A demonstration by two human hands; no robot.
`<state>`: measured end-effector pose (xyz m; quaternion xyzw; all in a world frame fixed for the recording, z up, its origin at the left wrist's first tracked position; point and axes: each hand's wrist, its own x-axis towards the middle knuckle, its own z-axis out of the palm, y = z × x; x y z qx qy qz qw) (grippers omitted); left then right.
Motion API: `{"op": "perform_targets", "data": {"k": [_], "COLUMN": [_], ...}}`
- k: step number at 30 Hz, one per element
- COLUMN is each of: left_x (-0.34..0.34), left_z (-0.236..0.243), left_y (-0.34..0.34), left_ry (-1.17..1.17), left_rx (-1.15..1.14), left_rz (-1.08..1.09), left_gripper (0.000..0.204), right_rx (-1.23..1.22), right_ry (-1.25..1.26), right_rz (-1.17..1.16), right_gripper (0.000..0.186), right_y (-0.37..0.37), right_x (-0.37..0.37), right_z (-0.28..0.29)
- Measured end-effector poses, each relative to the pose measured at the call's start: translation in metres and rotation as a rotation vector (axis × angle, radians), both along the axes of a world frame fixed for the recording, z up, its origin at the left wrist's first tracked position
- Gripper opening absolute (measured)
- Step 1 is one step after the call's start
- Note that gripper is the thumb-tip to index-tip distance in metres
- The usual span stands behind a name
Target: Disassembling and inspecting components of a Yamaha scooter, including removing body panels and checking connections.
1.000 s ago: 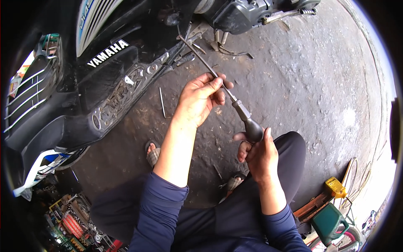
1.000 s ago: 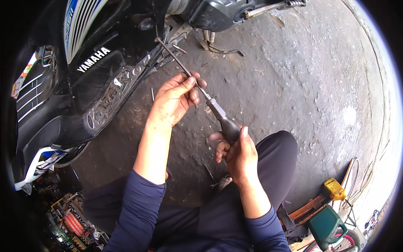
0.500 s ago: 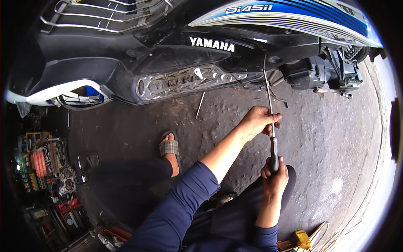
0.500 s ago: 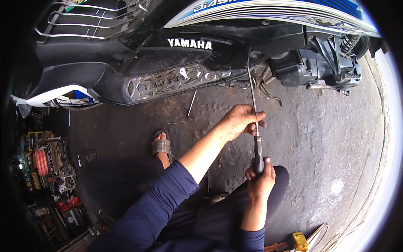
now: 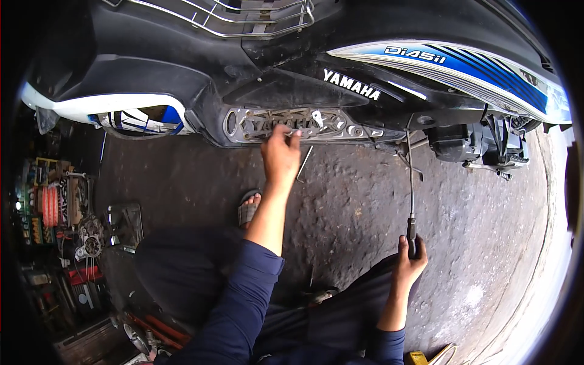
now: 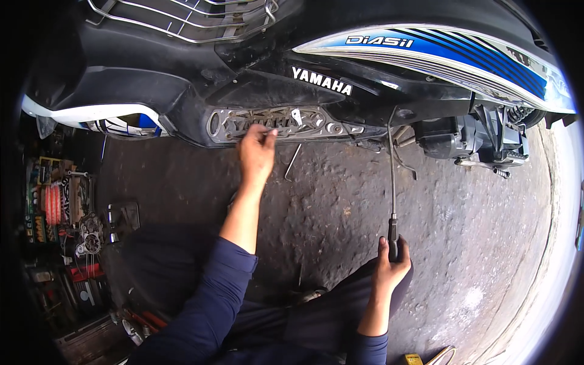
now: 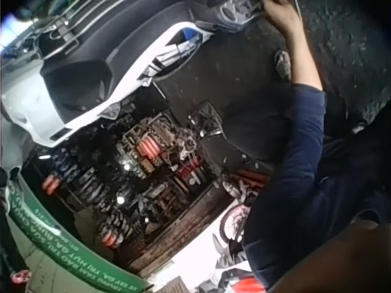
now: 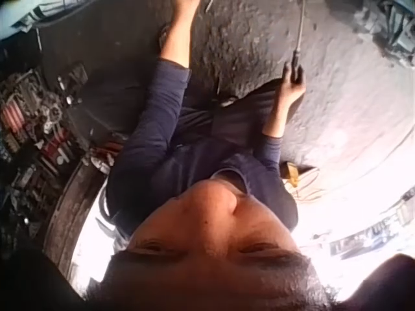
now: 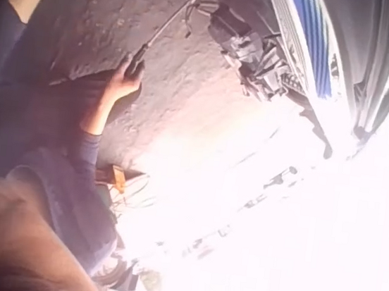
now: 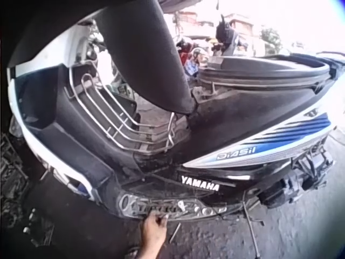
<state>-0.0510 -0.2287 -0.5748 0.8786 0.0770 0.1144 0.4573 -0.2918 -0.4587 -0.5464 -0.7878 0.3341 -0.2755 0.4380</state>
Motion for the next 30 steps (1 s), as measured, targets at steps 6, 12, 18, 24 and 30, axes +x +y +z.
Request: {"op": "perform_targets", "data": {"k": [6,12,18,24,30], "left_x": [0.041,0.047,0.022,0.007,0.013], "left_z": [0.007,0.005,-0.001,-0.008,-0.004], "left_y": [0.064,0.073,0.086,0.11,0.119], "left_ry": [0.303,0.335,0.352,0.508,0.537], "left_rx": [0.404,0.443,-0.375,-1.347,-1.445], "left_rz": [-0.062,-0.116,-0.26,-0.39,-0.296], "left_gripper": [0.028,0.013,0.015,0.021,0.021], "right_rx": [0.791,0.582,0.332,0.159,0.122], "right_ry": [0.019,0.027,0.181,0.132,0.163], "right_rz": [0.151,0.11,0.554,0.715,0.706], "right_gripper": [0.021,0.024,0.029,0.034,0.033], "right_y": [-0.016,0.023,0.09,0.111,0.11], "right_x": [-0.012,-0.032,-0.034,0.022,0.035], "right_z": [-0.016,-0.003,0.005,0.002,0.003]}}
